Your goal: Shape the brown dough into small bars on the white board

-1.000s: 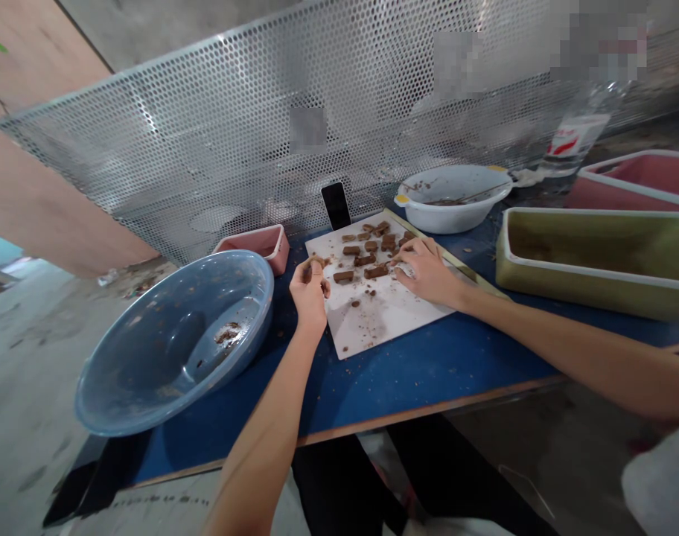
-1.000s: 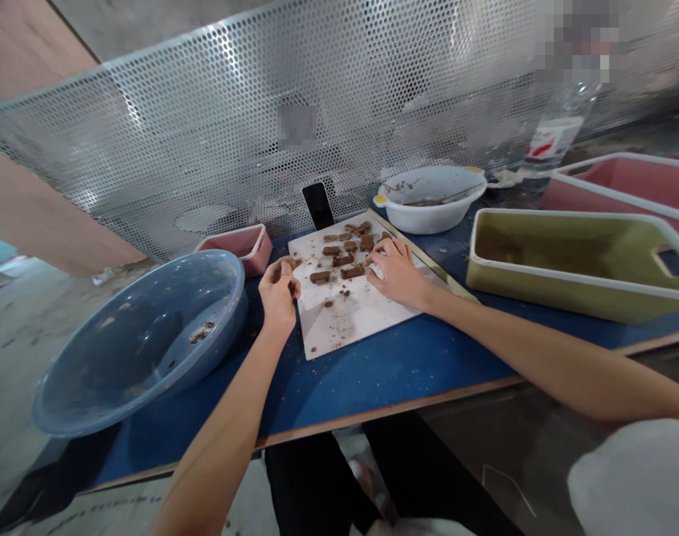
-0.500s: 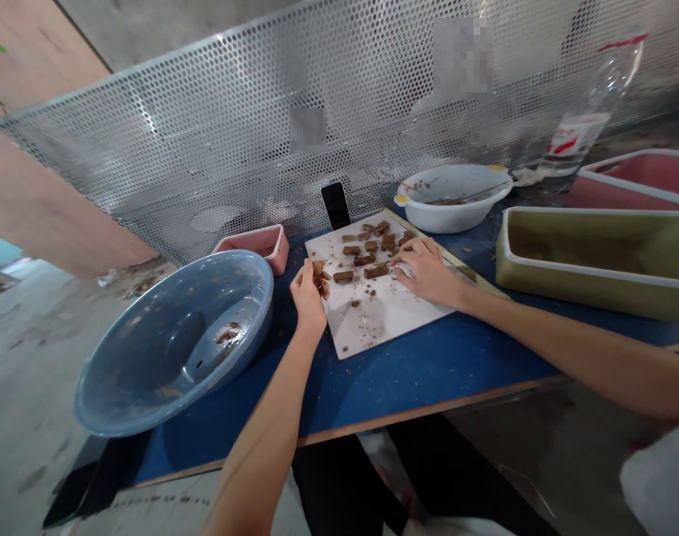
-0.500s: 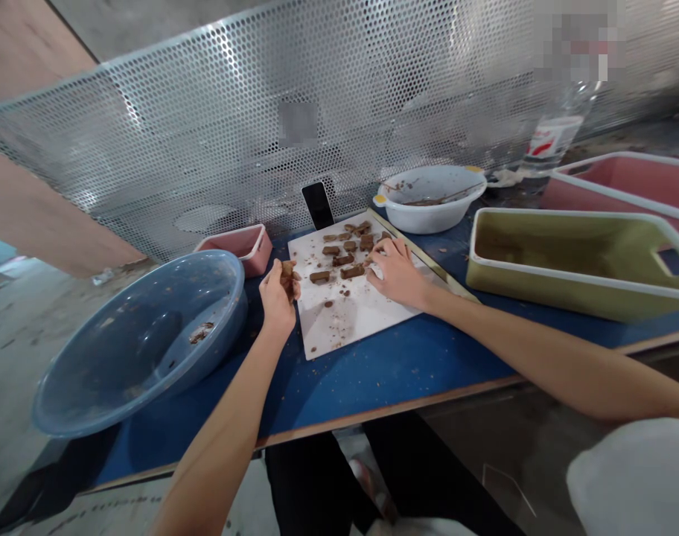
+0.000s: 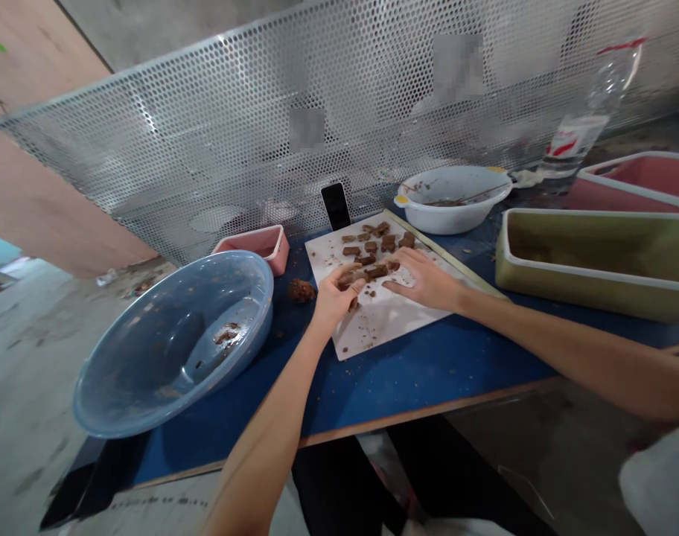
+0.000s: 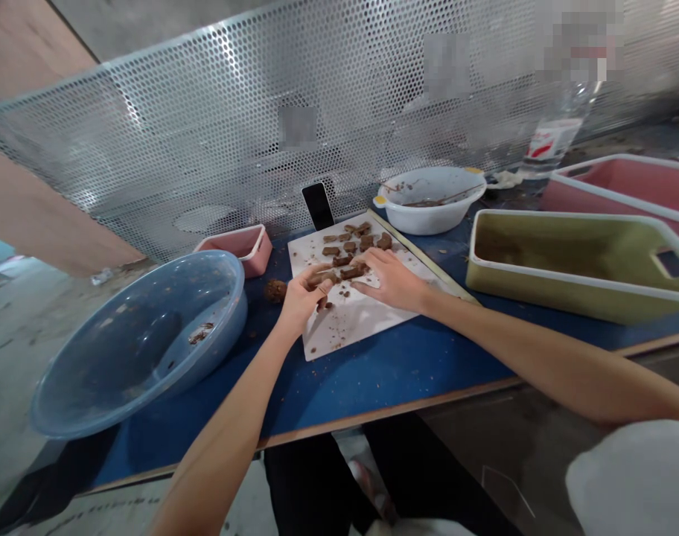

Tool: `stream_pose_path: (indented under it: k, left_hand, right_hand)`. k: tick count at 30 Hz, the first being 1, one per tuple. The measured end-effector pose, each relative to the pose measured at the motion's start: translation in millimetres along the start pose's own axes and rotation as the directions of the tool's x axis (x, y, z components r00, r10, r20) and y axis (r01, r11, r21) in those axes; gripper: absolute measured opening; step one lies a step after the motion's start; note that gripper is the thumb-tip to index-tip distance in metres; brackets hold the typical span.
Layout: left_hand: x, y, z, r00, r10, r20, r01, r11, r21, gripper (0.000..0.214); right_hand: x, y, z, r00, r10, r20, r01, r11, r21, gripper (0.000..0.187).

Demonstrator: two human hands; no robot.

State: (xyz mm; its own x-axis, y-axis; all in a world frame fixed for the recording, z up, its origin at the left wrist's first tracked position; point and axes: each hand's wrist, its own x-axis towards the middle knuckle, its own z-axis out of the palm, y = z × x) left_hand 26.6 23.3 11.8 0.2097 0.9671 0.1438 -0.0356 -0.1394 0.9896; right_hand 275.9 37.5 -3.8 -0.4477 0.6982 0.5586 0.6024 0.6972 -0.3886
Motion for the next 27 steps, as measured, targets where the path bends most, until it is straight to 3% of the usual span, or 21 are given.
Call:
stream_pose_path:
  k: [5,11,17,27]
  left_hand:
    - [-6.4,-3.4,7.3,0.987,-0.040,0.154,0.017,0.989,0.145,0.062]
    - [-8.9,-5.9,12.0,0.984,0.030,0.177,-0.089,0.939,0.333,0.058]
    - [-10.1,-5.4,17.0,0.980,0.056,0.189,-0.115,0.941,0.318,0.056]
    - [-10.2,4.3,10.7,0.960,0.030,0.279,-0.110,0.955,0.275,0.063]
  right_hand:
    - [-2.9,-8.5,3.0,0.988,-0.122,0.092,0.120,0.992,0.025,0.050]
    - [-6.1,-11.3,6.3,0.969,-0.230,0.085,0.242,0.957,-0.160,0.040]
    - [-6.8,-23.4,3.9,0.967,-0.194,0.164,0.231,0.941,-0.246,0.035]
    - [-7.7,-25.0,1.5,0.959,-0.244,0.144,0.257,0.963,-0.079,0.036]
